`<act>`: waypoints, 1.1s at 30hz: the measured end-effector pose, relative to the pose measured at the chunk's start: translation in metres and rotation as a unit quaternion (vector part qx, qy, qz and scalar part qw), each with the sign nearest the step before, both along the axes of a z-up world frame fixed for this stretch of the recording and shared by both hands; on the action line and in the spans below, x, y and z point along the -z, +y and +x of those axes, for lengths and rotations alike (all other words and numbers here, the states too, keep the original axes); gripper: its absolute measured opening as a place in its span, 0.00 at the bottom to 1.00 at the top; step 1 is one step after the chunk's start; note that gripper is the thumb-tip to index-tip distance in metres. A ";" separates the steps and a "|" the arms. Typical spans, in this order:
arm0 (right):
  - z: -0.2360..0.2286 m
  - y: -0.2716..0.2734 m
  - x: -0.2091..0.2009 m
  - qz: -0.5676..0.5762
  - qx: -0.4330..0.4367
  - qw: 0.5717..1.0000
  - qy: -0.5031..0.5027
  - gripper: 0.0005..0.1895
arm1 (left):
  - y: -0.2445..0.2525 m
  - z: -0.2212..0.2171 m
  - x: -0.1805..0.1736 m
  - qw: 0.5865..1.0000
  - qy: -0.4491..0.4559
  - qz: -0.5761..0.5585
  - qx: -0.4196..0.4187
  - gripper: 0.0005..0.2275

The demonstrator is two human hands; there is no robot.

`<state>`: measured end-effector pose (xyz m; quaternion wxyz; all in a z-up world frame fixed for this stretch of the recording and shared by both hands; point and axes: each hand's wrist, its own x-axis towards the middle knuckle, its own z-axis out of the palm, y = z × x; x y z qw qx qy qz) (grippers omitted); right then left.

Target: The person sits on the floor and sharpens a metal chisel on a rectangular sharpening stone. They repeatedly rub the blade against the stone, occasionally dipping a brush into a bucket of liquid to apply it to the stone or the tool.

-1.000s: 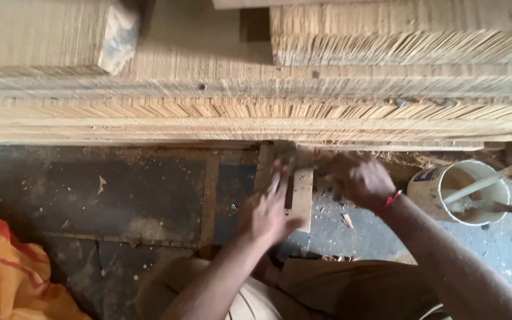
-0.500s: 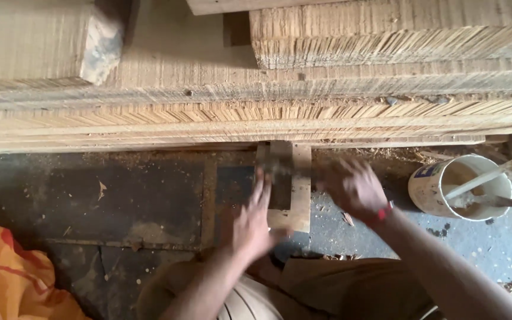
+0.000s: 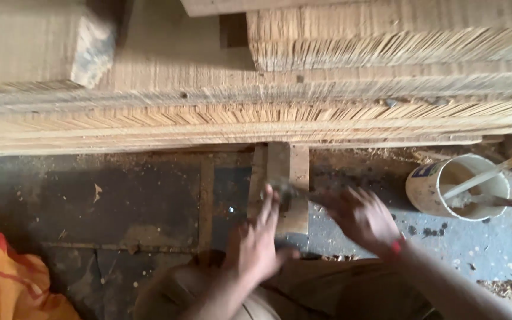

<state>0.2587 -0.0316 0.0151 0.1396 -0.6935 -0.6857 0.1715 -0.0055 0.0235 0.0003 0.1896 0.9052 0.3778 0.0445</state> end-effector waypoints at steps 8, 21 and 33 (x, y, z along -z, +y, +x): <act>0.014 0.003 0.007 0.092 -0.002 0.996 -0.006 0.23 | 0.053 0.050 0.008 0.987 0.038 -0.156 -0.022 0.61; 0.030 0.037 0.035 0.019 0.003 1.000 -0.021 0.18 | 0.049 0.031 0.018 0.991 -0.055 -0.107 -0.059 0.61; -0.005 0.041 0.005 0.017 -0.063 0.998 0.010 0.20 | 0.039 0.001 0.011 0.966 0.059 -0.231 -0.100 0.60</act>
